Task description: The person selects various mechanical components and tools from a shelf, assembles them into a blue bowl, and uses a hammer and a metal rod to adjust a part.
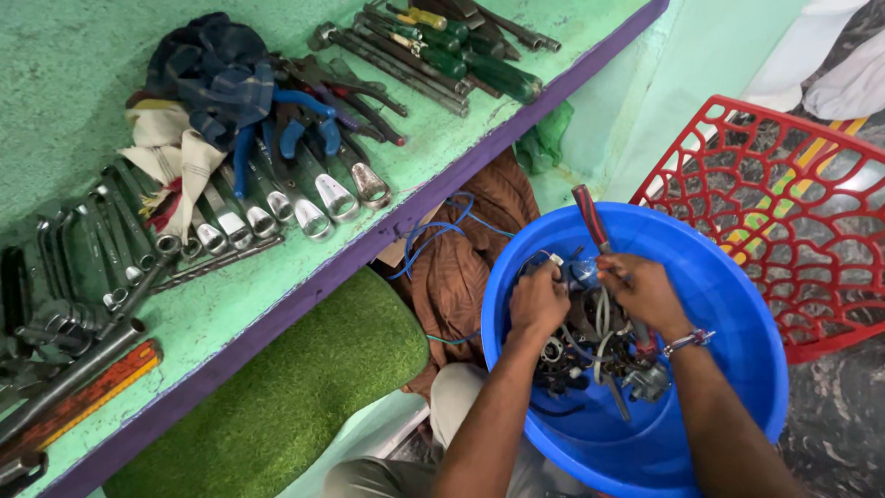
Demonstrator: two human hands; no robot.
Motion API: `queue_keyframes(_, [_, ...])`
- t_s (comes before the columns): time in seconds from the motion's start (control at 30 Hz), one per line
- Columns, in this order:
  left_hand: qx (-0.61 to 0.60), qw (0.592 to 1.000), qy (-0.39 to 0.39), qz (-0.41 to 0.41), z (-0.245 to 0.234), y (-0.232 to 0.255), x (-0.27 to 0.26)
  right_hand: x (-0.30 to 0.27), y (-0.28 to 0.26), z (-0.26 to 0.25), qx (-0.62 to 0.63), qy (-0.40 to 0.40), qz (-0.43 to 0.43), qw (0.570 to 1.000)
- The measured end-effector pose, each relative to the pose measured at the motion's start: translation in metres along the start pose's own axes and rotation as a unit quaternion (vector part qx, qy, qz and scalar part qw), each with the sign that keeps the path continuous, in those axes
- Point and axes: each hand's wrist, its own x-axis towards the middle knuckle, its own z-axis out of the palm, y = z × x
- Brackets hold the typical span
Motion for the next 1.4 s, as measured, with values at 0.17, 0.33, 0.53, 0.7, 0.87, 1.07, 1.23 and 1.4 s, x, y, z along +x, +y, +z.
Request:
queue_keyframes(0.17, [0.003, 1.000, -0.004, -0.026, -0.011, 0.009, -0.006, -0.001, -0.004, -0.004, -0.004, -0.003, 0.019, 1.000])
queue_keyframes(0.33, [0.024, 0.999, 0.005, 0.023, -0.011, 0.007, -0.008, -0.002, -0.003, 0.000, 0.007, -0.004, 0.023, 1.000])
queue_keyframes(0.53, [0.122, 0.983, 0.004, 0.138, -0.003, -0.002, -0.012, -0.004, 0.001, 0.006, 0.006, -0.007, 0.010, 1.000])
queue_keyframes(0.7, [0.089, 0.973, 0.074, 0.199, -0.013, 0.003, -0.018, -0.004, -0.011, 0.008, -0.007, 0.010, 0.006, 1.000])
queue_keyframes(0.87, [0.006, 0.984, 0.053, 0.167, -0.036, 0.016, -0.026, -0.003, -0.037, 0.008, 0.051, 0.003, 0.031, 0.998])
queue_keyframes(1.07, [-0.081, 0.955, 0.069, 0.275, -0.078, 0.039, -0.032, 0.020, -0.076, 0.002, 0.101, 0.020, -0.015, 0.995])
queue_keyframes(1.23, [-0.127, 0.932, 0.114, 0.321, -0.140, 0.078, -0.022, 0.062, -0.142, -0.035, 0.108, 0.036, -0.094, 0.989])
queue_keyframes(1.4, [-0.135, 0.907, 0.123, 0.381, -0.214, 0.128, 0.012, 0.129, -0.221, -0.079, 0.075, 0.053, -0.200, 0.975])
